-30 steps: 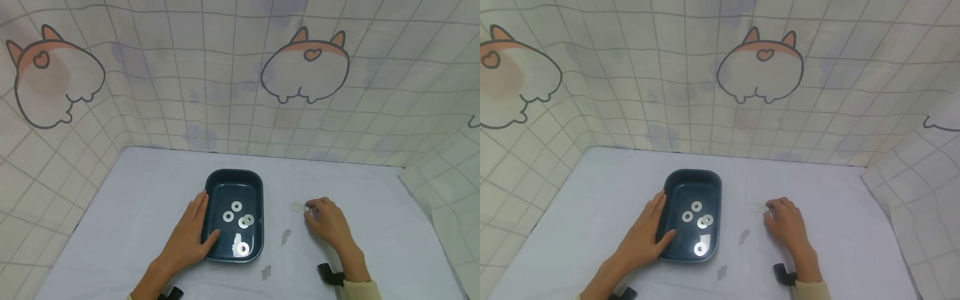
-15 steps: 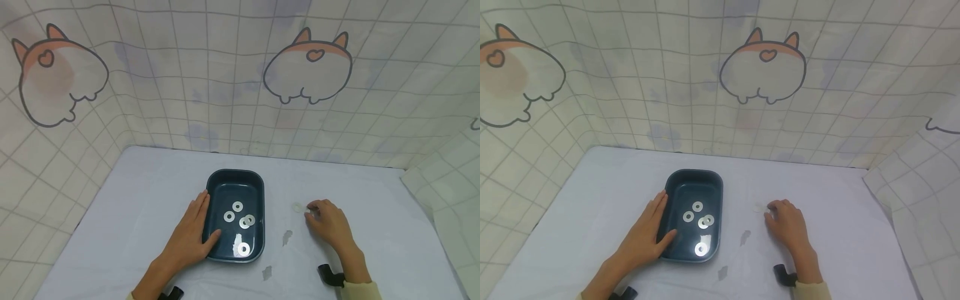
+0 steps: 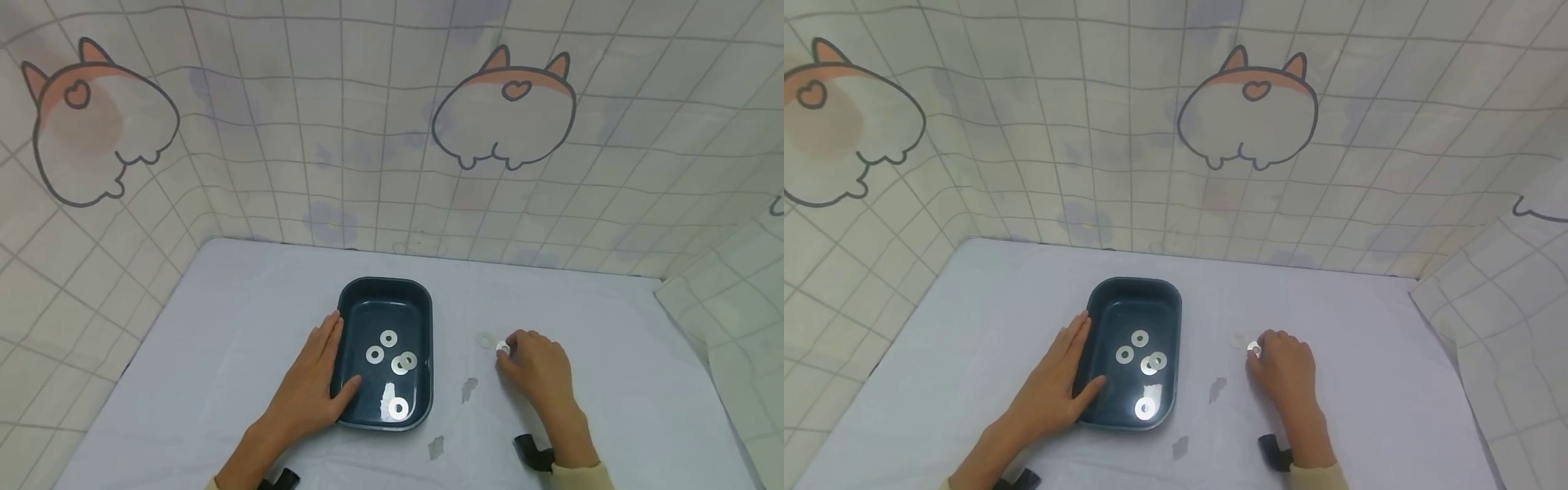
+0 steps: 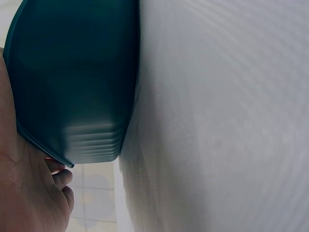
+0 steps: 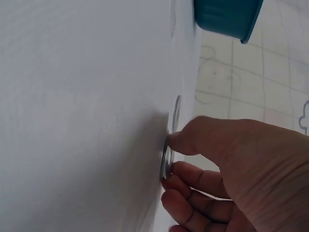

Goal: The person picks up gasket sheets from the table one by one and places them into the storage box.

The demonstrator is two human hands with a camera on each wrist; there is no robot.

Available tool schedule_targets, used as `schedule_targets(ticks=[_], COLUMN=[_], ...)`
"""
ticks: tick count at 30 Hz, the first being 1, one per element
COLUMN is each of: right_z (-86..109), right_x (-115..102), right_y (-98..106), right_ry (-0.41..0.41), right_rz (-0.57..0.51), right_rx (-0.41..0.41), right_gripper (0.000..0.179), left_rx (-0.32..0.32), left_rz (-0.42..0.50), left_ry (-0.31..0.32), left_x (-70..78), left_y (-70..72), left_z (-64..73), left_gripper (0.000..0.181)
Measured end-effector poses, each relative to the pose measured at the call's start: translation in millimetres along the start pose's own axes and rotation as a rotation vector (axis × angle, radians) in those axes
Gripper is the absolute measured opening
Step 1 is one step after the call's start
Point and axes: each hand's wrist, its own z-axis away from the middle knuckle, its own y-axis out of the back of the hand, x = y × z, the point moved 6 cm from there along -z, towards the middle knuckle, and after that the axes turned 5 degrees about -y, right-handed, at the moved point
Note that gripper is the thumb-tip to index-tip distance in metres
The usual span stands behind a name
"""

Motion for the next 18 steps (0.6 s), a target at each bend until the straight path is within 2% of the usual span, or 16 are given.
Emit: schedule_targets(ticks=[6,13,18], right_z=[-0.1,0.6,0.0], right_x=[-2.7,-3.7,-2.1], right_y=[-2.9,-5.6,-2.5], right_ry=[-0.024,-0.007,-0.004], right_rz=[0.008,-0.001,-0.006], right_rx=[0.024,0.065,0.021], right_gripper=[0.024,0.021,0.024], left_rx=[-0.028,-0.029,-0.026], left_rz=[-0.004,-0.007,0.000], left_ry=[0.017,0.020,0.018], left_x=[-2.0,-2.4,-1.1], left_y=[-3.6,-4.8,-2.8], left_z=[0.0,-0.3,-0.9], left_gripper=[0.096,0.096,0.096])
